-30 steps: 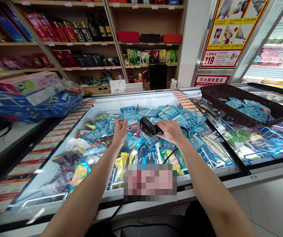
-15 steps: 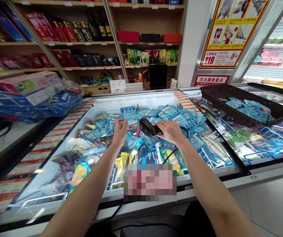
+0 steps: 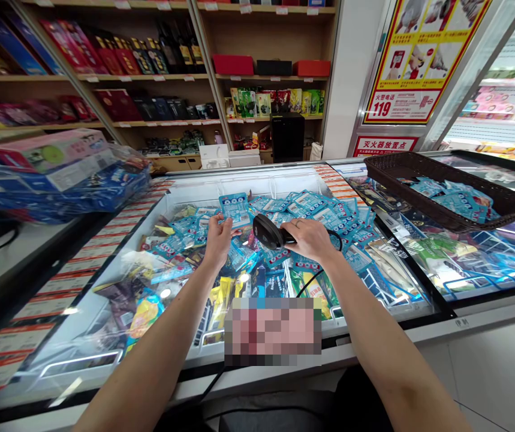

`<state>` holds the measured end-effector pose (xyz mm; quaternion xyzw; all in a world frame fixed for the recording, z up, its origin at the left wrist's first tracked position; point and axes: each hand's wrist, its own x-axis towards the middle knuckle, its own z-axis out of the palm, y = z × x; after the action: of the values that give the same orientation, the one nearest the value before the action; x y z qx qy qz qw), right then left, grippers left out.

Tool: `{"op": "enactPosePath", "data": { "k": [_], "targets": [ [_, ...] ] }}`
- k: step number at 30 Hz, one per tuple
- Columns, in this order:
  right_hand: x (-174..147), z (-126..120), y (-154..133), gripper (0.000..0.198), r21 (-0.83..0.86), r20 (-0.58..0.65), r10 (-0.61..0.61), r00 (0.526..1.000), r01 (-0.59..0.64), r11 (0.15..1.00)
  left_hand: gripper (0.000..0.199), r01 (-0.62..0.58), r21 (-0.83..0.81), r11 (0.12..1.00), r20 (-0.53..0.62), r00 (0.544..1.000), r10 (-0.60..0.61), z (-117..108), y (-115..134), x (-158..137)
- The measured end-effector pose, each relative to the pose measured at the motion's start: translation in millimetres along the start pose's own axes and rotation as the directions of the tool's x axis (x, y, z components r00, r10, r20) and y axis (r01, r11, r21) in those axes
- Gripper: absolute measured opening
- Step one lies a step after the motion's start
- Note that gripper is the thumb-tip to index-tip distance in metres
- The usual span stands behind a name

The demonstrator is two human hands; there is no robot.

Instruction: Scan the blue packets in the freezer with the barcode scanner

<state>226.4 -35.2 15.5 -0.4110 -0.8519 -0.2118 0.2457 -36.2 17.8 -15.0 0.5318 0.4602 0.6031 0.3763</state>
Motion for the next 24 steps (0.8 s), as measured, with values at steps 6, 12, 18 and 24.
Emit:
{"op": "enactPosePath", "data": {
  "k": [6,12,18,24],
  "targets": [
    [0.3,0.7,-0.2,0.031,0.029,-0.008,-0.022,1.000,0.022,0.999,0.032,-0.015,0.012,1.000,-0.006,1.000,0.015,0.9,-1.5,0.3],
    [0.8,-0.2,-0.7,0.031,0.050,0.009,-0.030,1.000,0.030,0.998,0.032,-0.019,0.107,0.994,-0.030,0.999,0.022,-1.0,-0.2,-0.2],
    [0.9,-0.5,-0.6,0.032,0.049,0.027,-0.031,0.999,0.030,0.998,0.034,-0.014,0.127,0.992,-0.035,0.999,0.019,-1.4,3.1,-0.9],
    [1.0,-1.0,0.1,0.030,0.060,0.005,-0.040,0.999,0.040,0.997,0.037,-0.028,0.047,0.998,-0.013,0.999,0.029,-0.7,0.6,-0.8]
  ]
}}
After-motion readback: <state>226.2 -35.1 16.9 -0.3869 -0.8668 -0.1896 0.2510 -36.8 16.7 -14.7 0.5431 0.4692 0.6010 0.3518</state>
